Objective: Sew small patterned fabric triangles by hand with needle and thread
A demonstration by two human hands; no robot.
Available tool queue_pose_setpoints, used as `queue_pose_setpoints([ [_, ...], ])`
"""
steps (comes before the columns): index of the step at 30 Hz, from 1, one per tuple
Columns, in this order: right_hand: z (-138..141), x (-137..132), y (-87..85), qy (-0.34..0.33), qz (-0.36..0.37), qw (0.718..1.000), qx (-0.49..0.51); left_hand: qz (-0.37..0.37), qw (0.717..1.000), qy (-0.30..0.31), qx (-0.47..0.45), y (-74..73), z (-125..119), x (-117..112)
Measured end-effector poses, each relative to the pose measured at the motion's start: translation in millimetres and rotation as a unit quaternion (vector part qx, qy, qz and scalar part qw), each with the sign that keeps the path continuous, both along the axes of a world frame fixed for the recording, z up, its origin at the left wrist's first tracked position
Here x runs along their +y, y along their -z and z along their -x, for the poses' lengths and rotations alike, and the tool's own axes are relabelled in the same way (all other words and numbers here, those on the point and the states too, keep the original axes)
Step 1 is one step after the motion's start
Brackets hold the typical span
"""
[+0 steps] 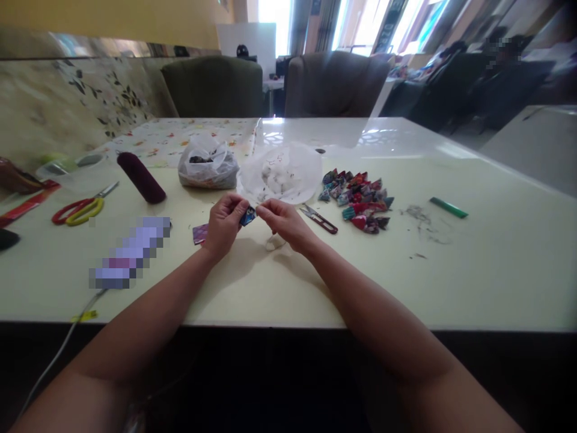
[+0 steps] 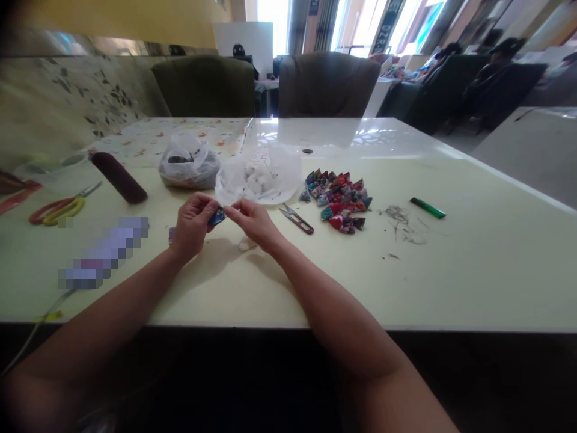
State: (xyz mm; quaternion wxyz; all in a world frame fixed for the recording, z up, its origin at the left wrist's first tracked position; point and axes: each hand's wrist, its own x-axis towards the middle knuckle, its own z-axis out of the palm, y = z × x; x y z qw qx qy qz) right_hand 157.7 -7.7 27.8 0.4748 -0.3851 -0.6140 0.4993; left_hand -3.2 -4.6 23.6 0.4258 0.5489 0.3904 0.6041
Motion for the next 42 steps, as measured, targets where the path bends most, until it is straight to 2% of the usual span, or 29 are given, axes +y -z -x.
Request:
queue_pose_setpoints([
  [4,0.4,2.8,5.1,-0.049,-0.021,0.999,0.011,-0.013,0.999,0.029,0.027,2.6,-1.4,-1.1],
  [10,-5.5,7.2,6.9,-0.048,-0.042,0.998,-0.027,0.021,0.997,0.06,0.033,2.6,-0.9,0.1],
  [15,-5.4,5.3,4.9,-0.062,-0.011,0.998,0.001,0.022,0.998,0.05,0.011,3.3,0.3,1.6],
  [21,-3.3,6.8,8.5,-0.034,0.017,0.999,0.032,0.03,0.996,0.074,0.038,5.8,6.6,7.6],
  [25,-4.8,7.8,8.2,-0.044,0.001,0.999,0.012,-0.001,0.995,0.055,0.082,8.4,7.6,7.7],
  [29,-3.5,6.9,8.2,-0.054,-0.012,0.998,0.001,-0.002,0.998,0.028,0.061,10.8,6.7,8.0],
  [31,-2.2,7.7,9.9,-0.033,-0.034,0.999,-0.025,-0.005,0.998,0.04,0.055,10.7,6.8,8.6],
  [35,-4.8,11.9,12.0,0.073,-0.153,0.98,-0.104,-0.022,0.996,0.053,0.07,9.9,7.9,9.3],
  [37,-8.7,11.2,7.7,0.128,-0.188,0.969,-0.095,-0.015,0.996,0.054,0.069,10.8,7.8,9.4],
  [39,-11.3,3.7,-4.0,0.16,-0.194,0.966,-0.051,0.001,0.997,0.059,0.057,12.5,7.1,9.5],
  [42,-6.9,-27.2,-39.4,0.133,-0.207,0.969,0.014,0.017,0.996,0.073,0.056,14.9,5.3,8.9],
])
